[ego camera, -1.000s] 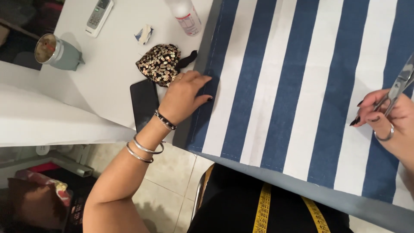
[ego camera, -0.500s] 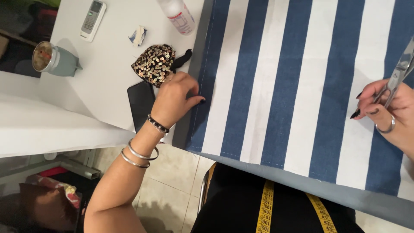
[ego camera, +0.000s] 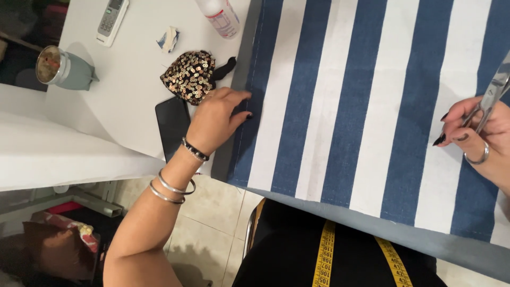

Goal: The person uses scissors to cut a piece of white fabric and then a piece of blue and white striped fabric on a table. They also handle a smartphone and arrange the cut fabric pieces.

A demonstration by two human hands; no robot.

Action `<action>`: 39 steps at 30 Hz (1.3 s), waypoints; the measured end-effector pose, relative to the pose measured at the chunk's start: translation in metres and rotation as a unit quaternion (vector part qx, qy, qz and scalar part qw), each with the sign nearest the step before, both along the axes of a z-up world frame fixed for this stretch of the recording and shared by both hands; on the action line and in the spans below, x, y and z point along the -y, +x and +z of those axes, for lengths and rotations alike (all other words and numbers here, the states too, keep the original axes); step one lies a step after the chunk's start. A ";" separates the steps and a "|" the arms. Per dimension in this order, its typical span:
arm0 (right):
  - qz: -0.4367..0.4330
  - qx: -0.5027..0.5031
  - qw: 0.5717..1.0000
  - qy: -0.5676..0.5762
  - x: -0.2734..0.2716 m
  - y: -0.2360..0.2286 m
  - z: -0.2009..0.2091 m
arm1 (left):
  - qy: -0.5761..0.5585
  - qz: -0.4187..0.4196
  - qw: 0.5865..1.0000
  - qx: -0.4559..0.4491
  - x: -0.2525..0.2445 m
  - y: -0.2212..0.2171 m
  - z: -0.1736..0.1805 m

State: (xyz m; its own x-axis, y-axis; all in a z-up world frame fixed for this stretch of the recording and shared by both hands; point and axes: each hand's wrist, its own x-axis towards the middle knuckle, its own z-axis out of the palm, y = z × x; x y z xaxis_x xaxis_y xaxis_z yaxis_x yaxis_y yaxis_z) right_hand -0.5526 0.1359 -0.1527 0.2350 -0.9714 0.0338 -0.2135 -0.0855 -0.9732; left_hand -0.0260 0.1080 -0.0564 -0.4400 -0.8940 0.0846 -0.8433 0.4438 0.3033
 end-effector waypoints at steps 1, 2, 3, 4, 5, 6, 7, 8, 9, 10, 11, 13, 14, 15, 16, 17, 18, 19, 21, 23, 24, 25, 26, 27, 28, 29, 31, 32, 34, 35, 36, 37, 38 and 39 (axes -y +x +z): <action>0.003 0.002 1.000 0.002 0.001 0.000 0.000 | -0.026 0.007 1.000 0.005 -0.001 -0.001 0.003; 0.005 0.004 1.000 0.006 0.000 0.000 -0.001 | -0.049 0.013 0.999 0.009 -0.004 -0.002 0.005; 0.003 0.004 1.000 0.007 -0.001 0.001 0.004 | -0.049 0.011 0.999 0.009 -0.001 -0.004 0.010; 0.008 -0.023 1.000 0.005 0.001 0.002 0.009 | -0.032 0.026 0.999 -0.018 0.000 -0.007 0.014; 0.012 -0.050 0.999 0.002 0.002 0.004 0.013 | -0.014 0.040 0.998 -0.045 0.000 -0.009 0.018; 0.012 -0.050 0.999 0.002 0.001 0.004 0.014 | -0.015 0.040 0.998 -0.045 0.001 -0.010 0.014; 0.012 -0.044 0.999 -0.003 0.000 0.004 0.016 | -0.036 0.055 0.997 -0.044 0.003 -0.010 0.009; 0.012 -0.038 0.999 -0.008 -0.002 0.003 0.017 | -0.057 0.070 0.995 -0.044 0.004 -0.011 0.005; 0.011 -0.038 0.999 -0.008 -0.001 0.005 0.019 | -0.058 0.069 0.995 -0.044 0.005 -0.013 -0.001; 0.010 -0.043 0.999 -0.007 -0.002 0.007 0.022 | -0.077 0.074 0.994 -0.022 0.005 -0.015 -0.008; 0.009 -0.047 0.999 -0.005 -0.002 0.008 0.025 | -0.097 0.078 0.992 -0.001 0.006 -0.017 -0.015; 0.009 -0.050 0.999 -0.007 -0.005 0.010 0.030 | -0.146 0.087 0.984 0.045 0.006 -0.020 -0.026; 0.012 -0.052 0.998 -0.012 -0.004 0.012 0.033 | -0.197 0.098 0.971 0.092 0.006 -0.021 -0.030; 0.013 -0.054 0.998 -0.013 -0.003 0.012 0.035 | -0.198 0.100 0.971 0.091 0.007 -0.021 -0.032; 0.012 -0.058 0.998 -0.007 -0.004 0.012 0.035 | -0.219 0.091 0.965 0.114 0.008 -0.021 -0.033; 0.010 -0.063 0.998 -0.001 -0.004 0.013 0.036 | -0.240 0.082 0.957 0.137 0.009 -0.021 -0.034; 0.010 -0.064 0.998 -0.002 -0.004 0.013 0.037 | -0.241 0.083 0.957 0.137 0.009 -0.019 -0.027; 0.013 -0.063 0.998 -0.019 -0.004 0.014 0.038 | -0.308 0.121 0.888 0.319 0.009 -0.017 -0.021; 0.015 -0.063 0.997 -0.032 -0.005 0.013 0.038 | -0.359 0.152 0.782 0.487 0.013 -0.003 -0.010; 0.021 -0.045 0.999 -0.019 -0.005 0.012 0.036 | -0.318 0.143 0.862 0.368 0.021 0.025 0.000; 0.018 -0.044 0.999 -0.017 -0.004 0.010 0.033 | -0.317 0.139 0.862 0.369 0.016 0.021 0.010; 0.021 -0.048 0.999 -0.014 -0.004 0.009 0.030 | -0.323 0.135 0.866 0.357 0.010 0.018 0.020; 0.029 -0.054 0.998 -0.013 -0.001 0.008 0.029 | -0.328 0.136 0.869 0.344 0.003 0.015 0.030; 0.031 -0.055 0.998 -0.012 -0.003 0.007 0.025 | -0.327 0.138 0.869 0.345 -0.003 0.002 0.032; 0.021 -0.042 0.999 -0.005 -0.004 0.007 0.022 | -0.259 0.085 0.930 0.245 -0.008 -0.012 0.034; 0.010 -0.029 1.000 0.002 -0.004 0.006 0.018 | -0.187 0.030 0.972 0.140 -0.012 -0.026 0.037; 0.015 -0.037 0.999 0.003 -0.002 0.004 0.014 | -0.067 -0.024 0.988 0.140 -0.035 -0.038 0.021; 0.017 -0.045 0.999 0.004 -0.001 0.002 0.012 | 0.053 -0.082 0.986 0.137 -0.046 -0.045 0.012; 0.017 -0.044 0.999 0.000 0.001 -0.002 0.003 | -0.007 -0.016 0.976 0.215 -0.051 -0.036 0.010; 0.016 -0.042 0.999 -0.005 0.002 -0.005 -0.002 | -0.067 0.050 0.953 0.292 -0.055 -0.031 0.009; 0.016 -0.042 0.999 -0.005 0.000 -0.003 0.002 | -0.067 0.049 0.953 0.292 -0.059 -0.023 0.011; 0.020 -0.046 0.999 -0.006 -0.001 -0.002 0.007 | -0.153 0.068 0.942 0.292 -0.062 -0.015 0.013; 0.026 -0.049 0.998 -0.008 -0.001 0.001 0.011 | -0.238 0.086 0.923 0.290 -0.066 -0.006 0.016; 0.026 -0.048 0.998 -0.009 0.004 -0.011 -0.014 | -0.239 0.086 0.922 0.291 -0.065 -0.016 0.021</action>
State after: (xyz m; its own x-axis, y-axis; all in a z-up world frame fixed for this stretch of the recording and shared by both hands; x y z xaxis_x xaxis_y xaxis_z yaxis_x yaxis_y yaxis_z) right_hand -0.5638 0.1314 -0.1668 0.2885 -0.9571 0.0261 -0.2997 -0.1161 -0.9469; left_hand -0.0423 0.1726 -0.0359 -0.3902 -0.8768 0.2811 -0.8717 0.2535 -0.4193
